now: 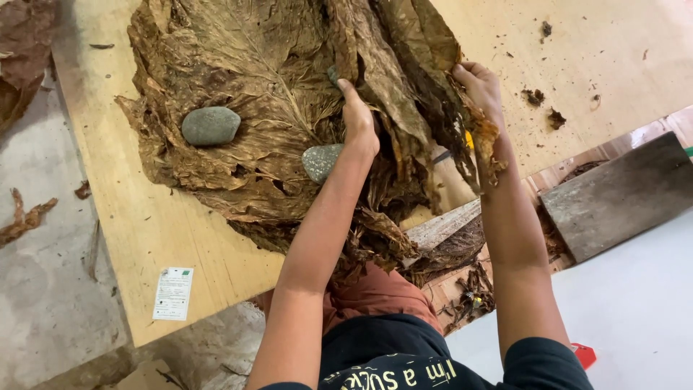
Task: Spreading out and flattening large dried leaves on a wooden board using stones as weights and smoothing tools
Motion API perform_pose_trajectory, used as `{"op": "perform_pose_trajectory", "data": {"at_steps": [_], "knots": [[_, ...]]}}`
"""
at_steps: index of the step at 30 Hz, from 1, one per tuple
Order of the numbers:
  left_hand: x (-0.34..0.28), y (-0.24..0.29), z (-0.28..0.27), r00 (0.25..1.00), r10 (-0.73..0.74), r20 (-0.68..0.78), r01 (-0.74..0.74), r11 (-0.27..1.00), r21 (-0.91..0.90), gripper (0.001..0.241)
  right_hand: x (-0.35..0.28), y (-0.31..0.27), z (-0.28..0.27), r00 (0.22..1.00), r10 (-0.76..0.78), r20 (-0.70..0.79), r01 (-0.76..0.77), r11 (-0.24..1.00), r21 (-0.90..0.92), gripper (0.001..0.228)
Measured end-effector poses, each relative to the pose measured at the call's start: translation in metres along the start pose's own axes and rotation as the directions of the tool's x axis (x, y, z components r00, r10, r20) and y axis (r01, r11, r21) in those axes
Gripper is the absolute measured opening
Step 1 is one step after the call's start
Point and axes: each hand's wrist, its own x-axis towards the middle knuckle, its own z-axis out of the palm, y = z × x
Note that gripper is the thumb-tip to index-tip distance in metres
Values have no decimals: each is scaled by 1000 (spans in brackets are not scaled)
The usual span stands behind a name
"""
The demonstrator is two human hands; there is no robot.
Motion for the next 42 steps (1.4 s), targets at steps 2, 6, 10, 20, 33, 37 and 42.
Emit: {"op": "perform_pose_trajectory", "data": {"at_steps": [2, 6, 10, 20, 33, 37, 42], "knots": [[5, -2, -2, 1000, 25, -16, -26, 996, -89, 87, 15, 10, -9, 997, -74, 10, 74, 997, 11, 16], [-6, 6, -2, 998, -43, -51, 30, 973, -228, 88, 54, 35, -35, 988, -152, 0, 152, 986, 75, 9], [-2, 4, -1, 1000, -15, 0, 14, 941, -337, 81, 54, 27, -50, 955, -285, -85, 289, 956, 42, 8], [13, -11, 2, 996, 48, 69, -42, 996, -84, 79, -7, -40, -42, 886, -460, -60, 246, 576, -779, 40], [42, -29, -2, 976, 191, 105, -163, 960, -228, 36, -3, -30, -4, 842, -476, 255, 503, 518, -692, 28], [32, -24, 0, 986, 159, 58, -142, 962, -233, 67, 20, -4, -27, 812, -558, 168, 449, 415, -791, 26], [43, -32, -2, 959, 195, 207, -85, 891, -446, 20, -23, -25, 7, 651, -751, 114, 619, 438, -652, 13]]}}
